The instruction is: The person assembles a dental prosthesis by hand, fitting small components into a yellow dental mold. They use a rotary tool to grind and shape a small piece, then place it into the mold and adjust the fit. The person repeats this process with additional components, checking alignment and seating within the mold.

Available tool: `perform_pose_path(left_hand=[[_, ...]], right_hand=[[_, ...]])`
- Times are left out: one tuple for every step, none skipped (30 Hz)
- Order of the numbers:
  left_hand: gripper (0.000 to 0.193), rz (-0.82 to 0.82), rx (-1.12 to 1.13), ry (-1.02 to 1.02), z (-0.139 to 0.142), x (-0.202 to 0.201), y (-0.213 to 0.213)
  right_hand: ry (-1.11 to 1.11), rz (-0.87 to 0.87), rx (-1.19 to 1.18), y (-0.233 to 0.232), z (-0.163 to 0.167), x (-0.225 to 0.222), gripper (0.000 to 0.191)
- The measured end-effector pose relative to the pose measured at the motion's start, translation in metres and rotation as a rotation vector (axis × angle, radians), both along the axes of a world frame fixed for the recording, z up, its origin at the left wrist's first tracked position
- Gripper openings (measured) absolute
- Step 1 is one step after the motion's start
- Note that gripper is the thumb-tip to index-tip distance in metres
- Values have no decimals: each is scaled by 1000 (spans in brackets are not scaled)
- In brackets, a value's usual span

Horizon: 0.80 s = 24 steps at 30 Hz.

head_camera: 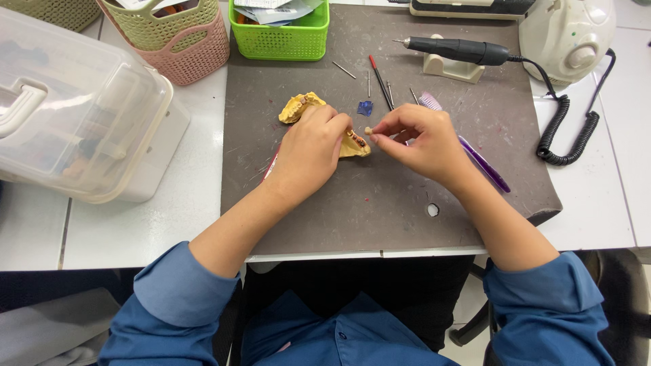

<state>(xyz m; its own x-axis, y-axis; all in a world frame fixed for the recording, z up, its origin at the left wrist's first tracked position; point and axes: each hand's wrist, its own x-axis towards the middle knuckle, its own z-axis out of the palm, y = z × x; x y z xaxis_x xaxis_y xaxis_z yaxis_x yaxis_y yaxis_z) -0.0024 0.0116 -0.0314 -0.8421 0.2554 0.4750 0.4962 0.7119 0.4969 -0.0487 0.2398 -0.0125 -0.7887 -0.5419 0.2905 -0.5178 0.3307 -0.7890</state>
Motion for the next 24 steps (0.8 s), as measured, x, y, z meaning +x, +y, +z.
perform_pose_path(left_hand=[[10, -1, 5, 11, -1, -1, 2], [11, -2, 9, 22, -2, -2, 3], [12, -4, 13, 33, -3, -3, 3], [12, 6, 6, 45, -3, -4, 4], [13, 16, -1, 56, -4, -6, 5], [13, 28, -10, 66, -4, -6, 6], [13, 33, -13, 72, -4, -6, 5], [14, 38, -13, 79, -5, -7, 6], [14, 42, -14, 86, -5, -7, 7], [14, 46, -15, 81, -5, -8, 7], [13, 50, -16, 77, -5, -9, 7], [13, 54, -15, 73, -5, -9, 7], [13, 59, -17, 71, -5, -9, 6], [13, 63, -18, 70, -5, -9, 5], [13, 66, -18, 69, -5, -10, 6], [13, 65, -25, 76, -5, -10, 7], [13, 63, -31, 82, -5, -11, 7], [13, 62, -39, 88, -5, -11, 7], [13, 60, -44, 84, -5, -12, 7], [13, 59, -48, 79, -5, -12, 6], [13, 57, -51, 74, -5, -13, 6], [13, 59, -49, 75, -5, -13, 6], [13, 60, -48, 75, -5, -14, 7], [13, 61, -48, 75, -5, -14, 7]], right_hand=[[8, 9, 15, -1, 0, 1, 11], [58, 9, 23, -4, -1, 3, 11], [107, 10, 29, -5, -2, 5, 11], [159, 11, 35, -8, -3, 6, 12], [204, 10, 51, -9, -3, 7, 12], [250, 11, 66, -11, -4, 8, 13], [294, 11, 81, -13, -5, 9, 13], [290, -2, 79, -13, -5, 10, 13], [286, -15, 77, -13, -6, 10, 14], [280, -28, 73, -13, -6, 10, 14], [288, -28, 60, -13, -7, 10, 13], [297, -28, 50, -12, -7, 9, 13], [305, -26, 36, -13, -8, 8, 12], [305, -28, 41, -14, -8, 8, 13], [306, -30, 47, -14, -9, 8, 13], [307, -33, 53, -14, -9, 7, 14], [308, -34, 53, -14, -9, 7, 14], [307, -35, 51, -14, -9, 7, 14], [306, -37, 48, -15, -10, 6, 14], [307, -35, 45, -15, -10, 5, 14], [310, -34, 44, -16, -10, 4, 14], [313, -32, 45, -16, -10, 4, 15], [304, -30, 45, -15, -10, 3, 15], [295, -28, 44, -15, -10, 2, 15]])
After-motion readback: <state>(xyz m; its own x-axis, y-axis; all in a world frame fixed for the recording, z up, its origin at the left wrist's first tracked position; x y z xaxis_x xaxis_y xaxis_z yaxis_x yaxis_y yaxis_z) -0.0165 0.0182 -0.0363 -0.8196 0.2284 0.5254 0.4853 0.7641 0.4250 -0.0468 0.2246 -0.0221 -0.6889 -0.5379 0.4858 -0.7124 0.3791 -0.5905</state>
